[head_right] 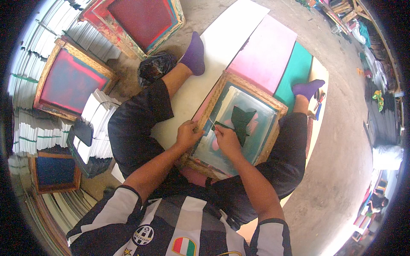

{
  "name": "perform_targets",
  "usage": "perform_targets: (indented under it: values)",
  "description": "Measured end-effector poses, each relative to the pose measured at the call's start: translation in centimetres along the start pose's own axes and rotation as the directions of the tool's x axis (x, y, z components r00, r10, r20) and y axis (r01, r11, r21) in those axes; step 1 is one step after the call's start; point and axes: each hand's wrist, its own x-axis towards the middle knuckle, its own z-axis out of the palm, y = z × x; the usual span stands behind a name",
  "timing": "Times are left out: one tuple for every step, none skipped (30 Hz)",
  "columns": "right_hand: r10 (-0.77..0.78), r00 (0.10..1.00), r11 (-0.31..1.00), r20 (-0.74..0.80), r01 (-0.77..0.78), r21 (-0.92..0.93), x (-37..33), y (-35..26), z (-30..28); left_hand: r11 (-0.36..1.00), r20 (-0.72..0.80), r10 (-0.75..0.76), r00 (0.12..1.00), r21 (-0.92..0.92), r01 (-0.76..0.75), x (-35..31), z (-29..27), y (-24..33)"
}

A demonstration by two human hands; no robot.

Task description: The person sits on the floor and uses a small pointed tool to carve a design into a green sheet placed on a wooden frame. The person repeatedly scrapes away material to form the pattern.

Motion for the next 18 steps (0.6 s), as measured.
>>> perform_targets:
  values:
    - [0.069,0.996,0.991,0.048,-0.063,-0.117,0.0,-0.8,-0.3,1.0,-0.003,0.0,1.0,-0.001,0.0,-0.1,0.0,-0.3]
    - [0.142,0.986,0.965,0.088,-0.118,-0.233,-0.1,-3.0,-1.2,1.0,-0.006,0.0,1.0,0.0,0.0,-0.2,0.0,-0.7]
    - [0.221,0.969,0.921,0.114,-0.169,-0.35,-0.1,-4.4,-1.9,1.0,-0.006,0.004,1.0,-0.002,-0.004,-0.3,0.0,-1.0]
    - [0.219,0.969,0.906,0.114,-0.159,-0.392,-0.1,-4.8,-2.1,1.0,-0.009,-0.001,1.0,-0.002,0.001,-0.3,0.0,-0.8]
    - [0.218,0.969,0.889,0.116,-0.148,-0.433,-0.1,-5.0,-2.1,1.0,-0.013,-0.008,1.0,-0.002,0.008,-0.3,-0.1,-0.7]
    - [0.216,0.969,0.87,0.117,-0.136,-0.474,-0.1,-5.1,-2.1,1.0,-0.017,-0.015,1.0,-0.001,0.015,-0.3,-0.1,-0.7]
    - [0.172,0.981,0.948,0.089,-0.14,-0.285,-0.1,-3.9,-1.5,1.0,-0.016,-0.006,1.0,0.009,0.006,-0.2,-0.1,-0.7]
    - [0.135,0.99,0.988,0.051,-0.13,-0.087,-0.2,-1.6,-0.5,1.0,-0.015,0.003,1.0,0.016,-0.003,-0.1,0.1,-0.8]
    - [0.107,0.994,0.987,0.009,-0.108,0.115,-0.3,0.3,0.4,1.0,-0.012,0.008,1.0,0.024,-0.008,-0.1,0.3,-0.9]
    - [0.074,0.997,0.984,-0.003,-0.073,0.165,-0.2,1.0,0.8,1.0,-0.003,0.002,1.0,0.018,-0.002,-0.1,0.1,-0.7]
    - [0.041,0.999,0.976,-0.017,-0.037,0.213,-0.1,1.8,1.1,1.0,0.006,-0.004,1.0,0.013,0.004,0.0,0.0,-0.4]
    - [0.01,0.999,0.966,-0.033,-0.001,0.26,-0.2,2.5,1.3,1.0,0.015,-0.009,1.0,0.007,0.009,0.1,-0.1,-0.2]
    - [0.068,0.998,0.989,0.014,-0.07,0.127,-0.2,1.3,0.9,1.0,0.024,-0.024,0.999,0.011,0.024,0.0,-0.3,-0.4]
    - [0.129,0.99,0.992,0.054,-0.129,-0.014,-0.3,-1.5,-0.4,0.999,0.03,-0.04,0.999,0.013,0.04,-0.2,-0.5,-0.6]
    - [0.197,0.977,0.97,0.077,-0.183,-0.161,-0.3,-3.3,-1.5,0.999,0.039,-0.051,0.998,0.011,0.051,-0.2,-0.6,-0.5]
    - [0.181,0.98,0.955,0.077,-0.156,-0.252,-0.3,-3.7,-1.9,0.999,0.036,-0.043,0.998,-0.007,0.043,-0.2,-0.5,-0.7]
    - [0.164,0.983,0.931,0.08,-0.127,-0.342,-0.2,-4.1,-2.1,0.999,0.033,-0.035,0.999,-0.025,0.036,-0.2,-0.4,-0.9]
    - [0.147,0.986,0.899,0.085,-0.097,-0.427,0.0,-4.3,-2.2,0.999,0.03,-0.028,0.999,-0.041,0.029,-0.2,-0.3,-1.1]
